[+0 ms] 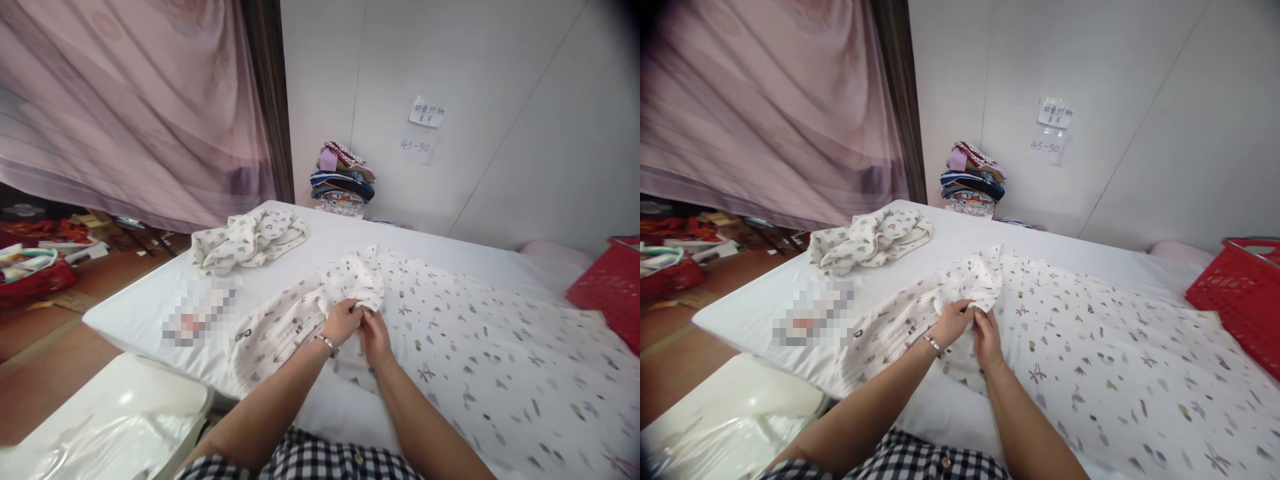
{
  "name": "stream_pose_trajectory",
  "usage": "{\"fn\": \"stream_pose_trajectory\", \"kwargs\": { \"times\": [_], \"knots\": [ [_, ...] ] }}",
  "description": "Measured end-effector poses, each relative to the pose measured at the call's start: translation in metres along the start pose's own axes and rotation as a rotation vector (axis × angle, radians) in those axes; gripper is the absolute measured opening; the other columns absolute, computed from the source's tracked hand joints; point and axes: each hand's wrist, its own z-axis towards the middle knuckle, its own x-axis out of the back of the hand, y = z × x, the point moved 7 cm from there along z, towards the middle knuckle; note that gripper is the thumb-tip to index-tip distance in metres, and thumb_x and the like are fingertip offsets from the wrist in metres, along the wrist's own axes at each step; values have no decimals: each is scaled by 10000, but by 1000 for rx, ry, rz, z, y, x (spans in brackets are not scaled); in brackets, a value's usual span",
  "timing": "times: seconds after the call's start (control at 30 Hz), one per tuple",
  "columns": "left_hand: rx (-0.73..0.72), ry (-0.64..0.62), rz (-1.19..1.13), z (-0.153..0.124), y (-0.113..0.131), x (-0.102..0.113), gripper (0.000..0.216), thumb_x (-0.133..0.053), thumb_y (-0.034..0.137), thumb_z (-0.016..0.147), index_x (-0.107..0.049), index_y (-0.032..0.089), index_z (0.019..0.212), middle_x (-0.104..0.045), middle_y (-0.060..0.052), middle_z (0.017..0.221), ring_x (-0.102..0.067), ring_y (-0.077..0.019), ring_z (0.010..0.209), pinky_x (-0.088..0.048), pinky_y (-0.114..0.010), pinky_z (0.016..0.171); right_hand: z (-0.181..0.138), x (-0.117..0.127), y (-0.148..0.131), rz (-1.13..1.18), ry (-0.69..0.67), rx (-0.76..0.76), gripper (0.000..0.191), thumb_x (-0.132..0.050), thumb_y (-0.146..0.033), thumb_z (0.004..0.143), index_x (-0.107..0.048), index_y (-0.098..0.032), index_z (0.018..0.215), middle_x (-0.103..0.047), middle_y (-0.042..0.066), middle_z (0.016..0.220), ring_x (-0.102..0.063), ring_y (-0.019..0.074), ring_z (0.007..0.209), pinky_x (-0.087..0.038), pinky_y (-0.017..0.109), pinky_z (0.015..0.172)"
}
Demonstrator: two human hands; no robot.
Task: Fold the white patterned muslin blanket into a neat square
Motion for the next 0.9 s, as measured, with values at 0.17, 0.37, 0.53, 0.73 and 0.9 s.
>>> {"fn": "stream_pose_trajectory", "kwargs": {
  "times": [0.17, 0.37, 0.53, 0.73, 0.9],
  "knots": [
    [342, 51, -389, 5, -28, -5, 322, -604, 459, 664, -545, 160, 560, -393, 58, 475, -378, -80, 491, -296, -210, 467, -3, -15, -9, -53, -38, 32, 533, -604, -267, 755, -448, -279, 1265, -557, 18, 1224, -479, 171, 1152, -352, 350, 998],
    [464, 67, -616, 3, -22, -4, 289, -690, 387, 551, -521, 159, 610, -371, 74, 488, -358, -54, 454, -290, -194, 450, 1, -15, -4, -121, -19, 16, 713, -704, -218, 645, -415, -262, 1296, -531, 45, 1269, -486, 185, 1160, -379, 350, 989],
    [466, 93, -684, 1, -17, -3, 281, -694, 333, 542, -513, 163, 675, -406, 82, 503, -339, -34, 418, -290, -185, 451, 4, -2, -4, -265, 84, 76, 764, -724, -211, 610, -411, -240, 1307, -563, 52, 1225, -537, 193, 1085, -420, 329, 931],
    [417, 82, -659, -3, -13, -7, 311, -724, 337, 532, -482, 162, 617, -419, 76, 494, -366, -45, 457, -300, -183, 478, 1, 4, -5, -411, 129, 53, 683, -703, -239, 628, -467, -246, 1268, -630, 16, 1110, -575, 180, 992, -432, 308, 882],
    [233, 222, -432, 9, -6, 27, 263, -564, 430, 720, -535, 171, 692, -481, 45, 566, -433, -83, 516, -343, -202, 498, 1, 17, 6, -300, 215, -27, 373, -594, -377, 730, -590, -218, 1067, -652, 18, 1048, -576, 177, 988, -459, 293, 825]
  ]
}}
